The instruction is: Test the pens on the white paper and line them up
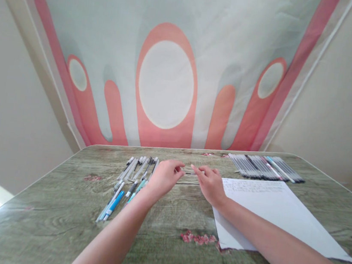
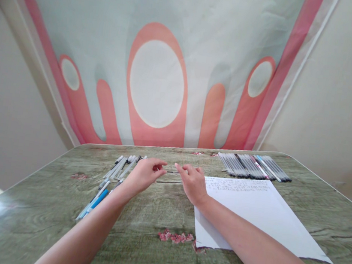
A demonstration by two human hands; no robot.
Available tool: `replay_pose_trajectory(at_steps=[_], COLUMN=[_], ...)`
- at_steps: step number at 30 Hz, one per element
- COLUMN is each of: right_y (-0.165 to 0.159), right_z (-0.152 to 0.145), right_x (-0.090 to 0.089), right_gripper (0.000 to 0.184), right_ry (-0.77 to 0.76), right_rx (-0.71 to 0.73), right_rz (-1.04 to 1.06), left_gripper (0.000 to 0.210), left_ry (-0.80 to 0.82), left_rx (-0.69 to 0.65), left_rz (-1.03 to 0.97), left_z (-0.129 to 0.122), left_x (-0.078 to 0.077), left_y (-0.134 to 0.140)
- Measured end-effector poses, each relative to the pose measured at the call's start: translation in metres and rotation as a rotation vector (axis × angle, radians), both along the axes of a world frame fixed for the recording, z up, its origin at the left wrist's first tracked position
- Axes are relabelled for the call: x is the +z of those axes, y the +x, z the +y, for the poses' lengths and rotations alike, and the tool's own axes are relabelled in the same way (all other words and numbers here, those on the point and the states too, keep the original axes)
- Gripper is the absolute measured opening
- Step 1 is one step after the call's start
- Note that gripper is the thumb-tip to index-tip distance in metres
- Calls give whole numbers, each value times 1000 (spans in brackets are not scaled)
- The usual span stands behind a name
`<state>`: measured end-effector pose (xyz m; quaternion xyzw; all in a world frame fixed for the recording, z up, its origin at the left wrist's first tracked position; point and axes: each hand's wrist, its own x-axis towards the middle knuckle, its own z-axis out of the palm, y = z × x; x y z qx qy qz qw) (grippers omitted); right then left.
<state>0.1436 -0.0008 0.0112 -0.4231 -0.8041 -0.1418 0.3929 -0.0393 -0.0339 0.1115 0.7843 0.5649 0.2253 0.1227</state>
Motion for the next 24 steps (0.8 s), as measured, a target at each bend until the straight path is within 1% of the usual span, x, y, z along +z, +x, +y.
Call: replay_pose_trajectory(at_steps=[3, 5, 9, 11, 13, 14, 16, 19, 21, 22, 24], right_y=[-1, -1, -1, 0, 0, 0, 1, 2, 2, 2, 2], right_z=[-2, -3, -3, -2, -1, -1, 0, 1, 0, 0, -1], right_x=[2, 3, 3, 3, 1, 1, -1, -2, -2, -1, -1], right_gripper=[36, 32, 19, 18, 17, 17, 17, 17, 17, 17, 17], right_ry=[-27, -49, -65, -68, -67, -67, -68, -75, -80, -82, -82], right_rx=[45, 74, 84, 89, 91, 90, 88, 95, 100, 101, 102], right_rz=[47, 115, 191, 194, 210, 222, 244, 269, 282, 287, 292], left_gripper=[27, 29, 46, 52, 52, 50, 41, 26, 21, 21, 22], left_ry=[22, 12, -154, -219, -221, -201, -147, -125, -136, -138, -139], left_rx=[-62, -106, -167, -163, -125, -106, -75, -28, 17, 35, 25], left_rz=[-152, -232, -450, -537, -539, -500, -344, -6, 202, 270, 338], left_z=[-3, -7, -11, -9, -5, -2, 4, 12, 17, 19, 23], left_x=[5, 7, 15, 18, 20, 20, 18, 7, -2, -6, -14], left_y=[5, 10, 13, 9, 0, -5, -17, -33, -40, -42, -45])
